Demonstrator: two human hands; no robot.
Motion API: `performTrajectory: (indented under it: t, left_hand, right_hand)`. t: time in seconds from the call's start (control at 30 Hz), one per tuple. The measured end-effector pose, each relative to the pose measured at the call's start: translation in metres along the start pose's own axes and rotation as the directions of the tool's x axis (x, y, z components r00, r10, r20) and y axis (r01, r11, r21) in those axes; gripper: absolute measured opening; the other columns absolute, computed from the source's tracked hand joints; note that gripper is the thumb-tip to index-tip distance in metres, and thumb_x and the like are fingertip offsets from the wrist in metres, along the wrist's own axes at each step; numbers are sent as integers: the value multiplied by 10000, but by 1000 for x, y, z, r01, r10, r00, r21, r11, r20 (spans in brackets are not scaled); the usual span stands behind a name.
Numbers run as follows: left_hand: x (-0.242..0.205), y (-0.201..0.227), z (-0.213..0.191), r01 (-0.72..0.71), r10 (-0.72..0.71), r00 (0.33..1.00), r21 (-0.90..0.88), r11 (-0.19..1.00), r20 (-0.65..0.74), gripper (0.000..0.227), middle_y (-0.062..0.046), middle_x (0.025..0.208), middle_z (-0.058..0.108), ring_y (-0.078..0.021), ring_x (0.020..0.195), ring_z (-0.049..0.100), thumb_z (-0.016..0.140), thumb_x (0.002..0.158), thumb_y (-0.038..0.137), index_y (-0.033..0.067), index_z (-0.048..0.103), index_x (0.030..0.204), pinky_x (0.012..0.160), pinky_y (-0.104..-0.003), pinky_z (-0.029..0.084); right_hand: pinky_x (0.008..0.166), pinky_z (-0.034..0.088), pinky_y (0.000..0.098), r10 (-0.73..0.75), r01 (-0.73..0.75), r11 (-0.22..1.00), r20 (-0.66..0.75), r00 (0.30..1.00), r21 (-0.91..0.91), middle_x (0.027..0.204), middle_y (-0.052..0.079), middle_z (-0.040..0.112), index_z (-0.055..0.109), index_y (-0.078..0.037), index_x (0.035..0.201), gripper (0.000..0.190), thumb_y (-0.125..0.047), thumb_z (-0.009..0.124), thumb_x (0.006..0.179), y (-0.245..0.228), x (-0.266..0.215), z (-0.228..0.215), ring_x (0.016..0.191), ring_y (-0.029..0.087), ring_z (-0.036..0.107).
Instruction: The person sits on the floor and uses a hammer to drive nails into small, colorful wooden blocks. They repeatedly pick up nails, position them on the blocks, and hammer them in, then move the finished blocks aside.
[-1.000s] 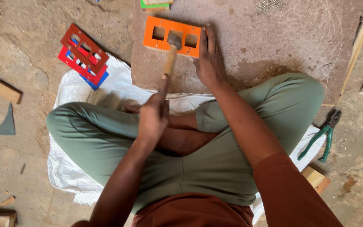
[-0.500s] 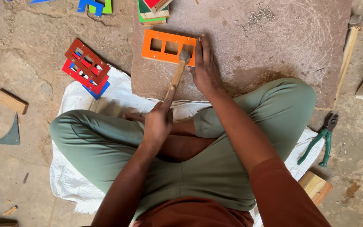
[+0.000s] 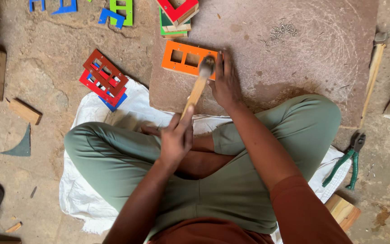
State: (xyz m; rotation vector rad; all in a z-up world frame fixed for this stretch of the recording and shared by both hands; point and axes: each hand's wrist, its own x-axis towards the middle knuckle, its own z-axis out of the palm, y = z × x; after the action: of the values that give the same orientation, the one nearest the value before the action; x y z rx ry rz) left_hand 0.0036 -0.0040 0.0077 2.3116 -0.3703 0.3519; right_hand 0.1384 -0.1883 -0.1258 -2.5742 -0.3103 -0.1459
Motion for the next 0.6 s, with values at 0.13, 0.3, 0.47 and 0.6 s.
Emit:
performTrajectory:
  t: [0.13,0.3,0.47,0.6]
  left_hand:
    - [-13,-7,7,304,-294,947,-66,950,130,726,-234,1037,688,-375,826,704,605,915,-31,150,417,1593,776,-415,566]
    - [-24,4,-42,208,-216,976,-146,967,-40,652,-252,1150,699,-345,899,723,612,978,13,92,398,1589,848,-380,573]
    - [-51,0,-76,551,-540,830,-59,832,136,667,-256,977,691,-360,802,681,648,946,59,124,444,1578,802,-365,567]
    - [-79,-8,-79,414,-416,908,-229,881,42,665,-259,1292,685,-283,1117,735,607,922,11,99,430,1556,941,-342,528]
  right_hand:
    - [1207,288,537,-88,88,996,-22,996,-18,1616,281,241,222,88,1562,963,-158,835,861,-1,0,-5,1463,483,317]
    - [1166,381,459,-112,127,969,-78,991,210,1573,234,342,381,-4,1542,904,-195,864,802,3,8,-9,1419,438,412]
    - [1135,451,426,99,-123,880,76,992,458,1445,178,580,610,-45,1404,521,-317,701,970,29,20,-17,1332,344,576]
    - [1165,465,426,198,-227,939,135,971,257,1384,165,663,674,-73,1342,479,-444,592,1050,41,21,-24,1327,333,612]
